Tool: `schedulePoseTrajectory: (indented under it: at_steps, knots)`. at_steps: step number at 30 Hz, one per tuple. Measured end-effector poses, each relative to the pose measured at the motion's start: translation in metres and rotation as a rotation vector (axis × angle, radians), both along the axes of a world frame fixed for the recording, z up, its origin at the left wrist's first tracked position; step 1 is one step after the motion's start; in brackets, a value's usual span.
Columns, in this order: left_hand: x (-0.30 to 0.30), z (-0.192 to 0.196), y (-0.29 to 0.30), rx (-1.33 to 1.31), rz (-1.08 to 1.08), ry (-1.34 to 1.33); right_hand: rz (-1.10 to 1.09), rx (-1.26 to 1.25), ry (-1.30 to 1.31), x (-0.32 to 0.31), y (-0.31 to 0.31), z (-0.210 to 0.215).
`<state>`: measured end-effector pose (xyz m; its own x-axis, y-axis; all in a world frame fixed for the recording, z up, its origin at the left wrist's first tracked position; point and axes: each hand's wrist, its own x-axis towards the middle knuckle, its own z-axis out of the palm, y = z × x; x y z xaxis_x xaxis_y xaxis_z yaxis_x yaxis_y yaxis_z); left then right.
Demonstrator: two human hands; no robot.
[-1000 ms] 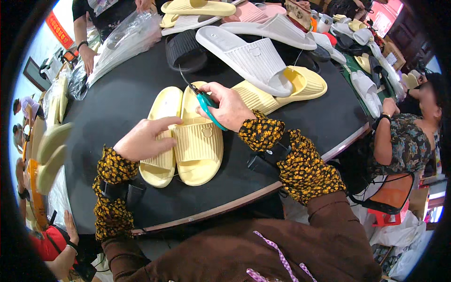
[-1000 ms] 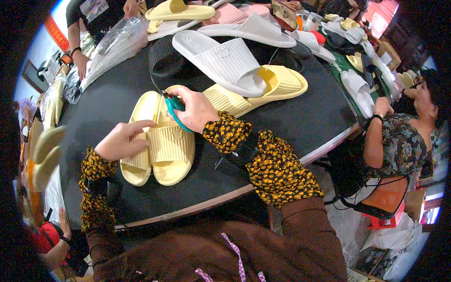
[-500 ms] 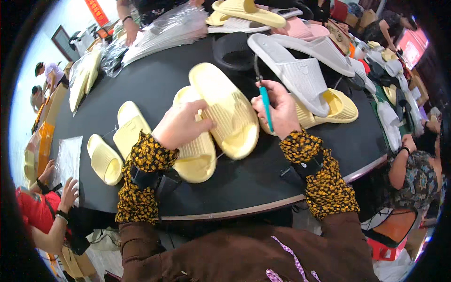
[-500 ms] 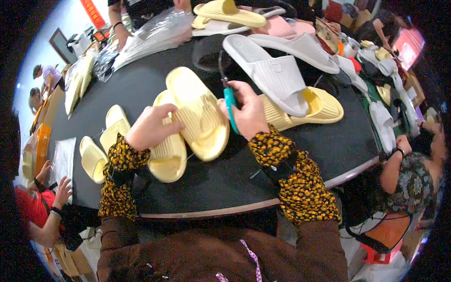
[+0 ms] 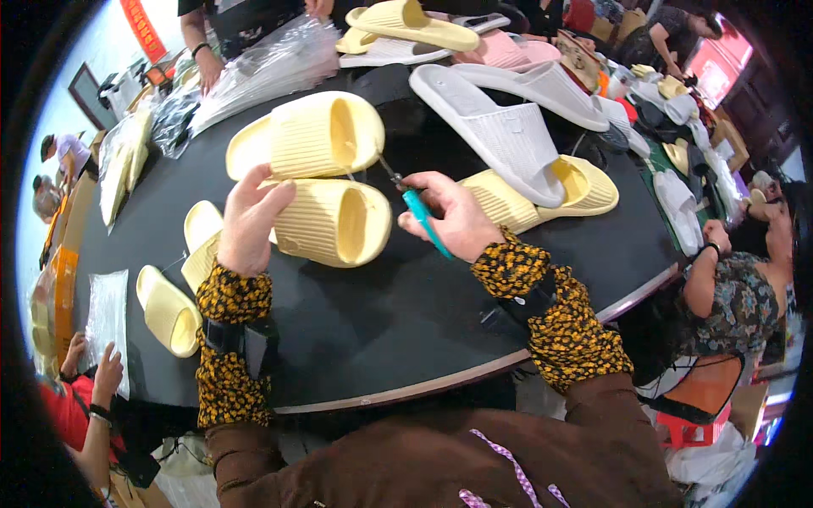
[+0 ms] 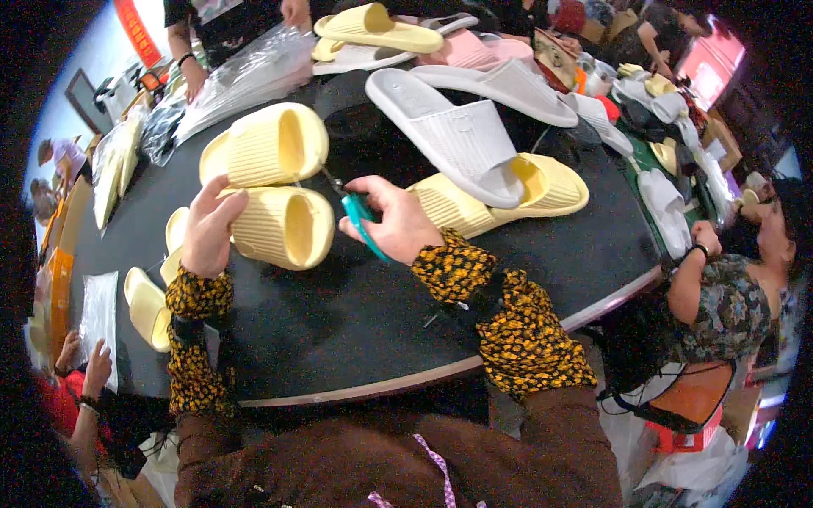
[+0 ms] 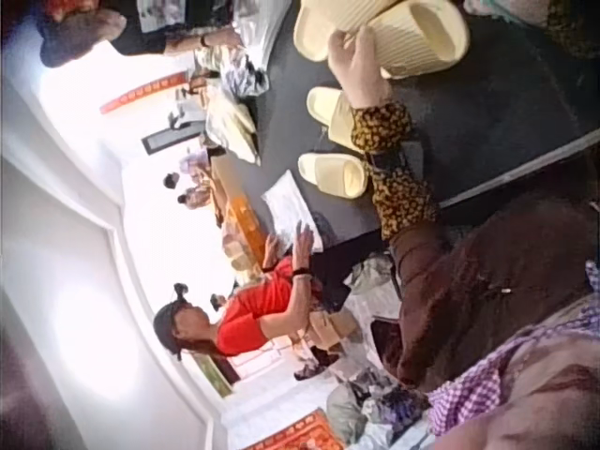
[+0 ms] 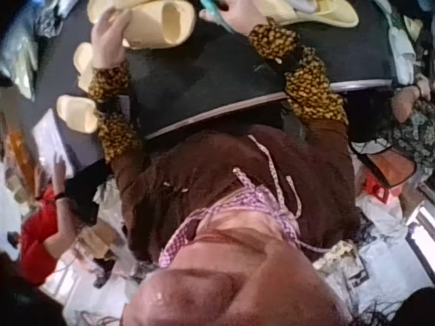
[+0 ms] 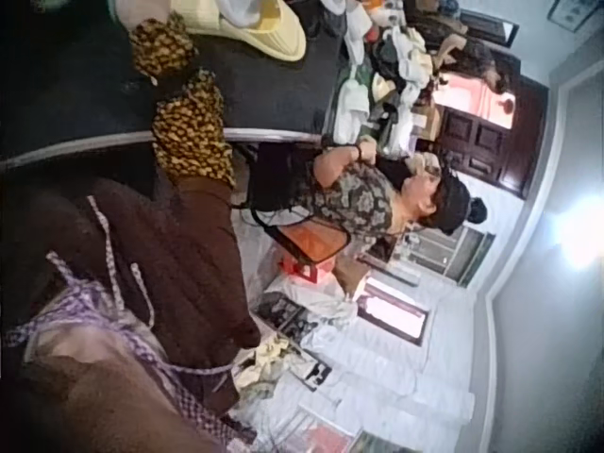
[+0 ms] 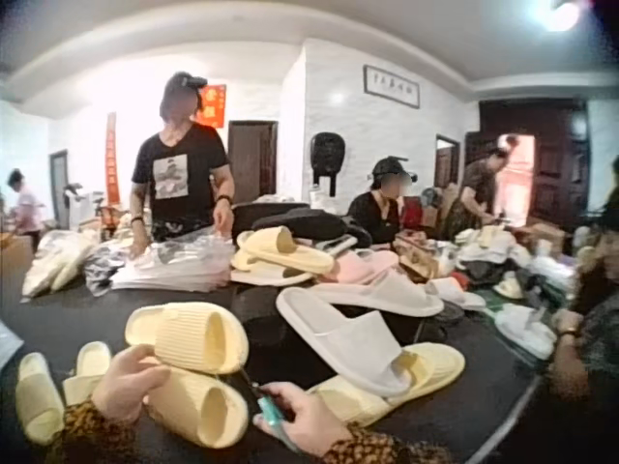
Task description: Trim excess thread or material from manufactured sandals using scissors.
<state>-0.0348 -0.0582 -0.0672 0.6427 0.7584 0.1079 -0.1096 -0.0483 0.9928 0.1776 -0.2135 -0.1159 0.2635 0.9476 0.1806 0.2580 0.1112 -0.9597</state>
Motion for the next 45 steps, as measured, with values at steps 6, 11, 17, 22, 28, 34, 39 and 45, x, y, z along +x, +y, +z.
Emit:
schedulePoseTrajectory:
  at_steps: [6, 11, 17, 22, 28, 34, 39, 45]
  knots:
    - [-0.002, -0.006, 0.005, 0.06, 0.082, -0.048, 0.099, -0.002, -0.121, -0.001, -0.002, 0.001]
    - [-0.003, -0.006, 0.007, 0.127, 0.117, -0.015, 0.113, -0.032, -0.162, -0.001, -0.005, 0.01]
    - [-0.006, -0.002, 0.007, 0.232, 0.152, 0.055, 0.074, -0.14, -0.233, 0.0, -0.007, 0.012]
    - [-0.006, 0.0, 0.004, 0.251, 0.147, 0.071, 0.058, -0.206, -0.3, -0.001, -0.006, 0.01]
    - [-0.005, -0.003, 0.004, 0.269, 0.116, 0.119, 0.133, -0.153, -0.271, 0.003, -0.005, 0.004]
    - [-0.004, -0.001, 0.001, 0.254, 0.107, 0.125, 0.115, -0.185, -0.345, -0.003, -0.01, 0.013]
    - [-0.001, -0.003, 0.0, 0.249, 0.072, 0.136, 0.113, -0.137, -0.382, -0.003, -0.009, 0.01]
    - [-0.001, -0.007, 0.001, 0.241, 0.064, 0.132, 0.117, -0.113, -0.41, -0.003, -0.01, 0.013]
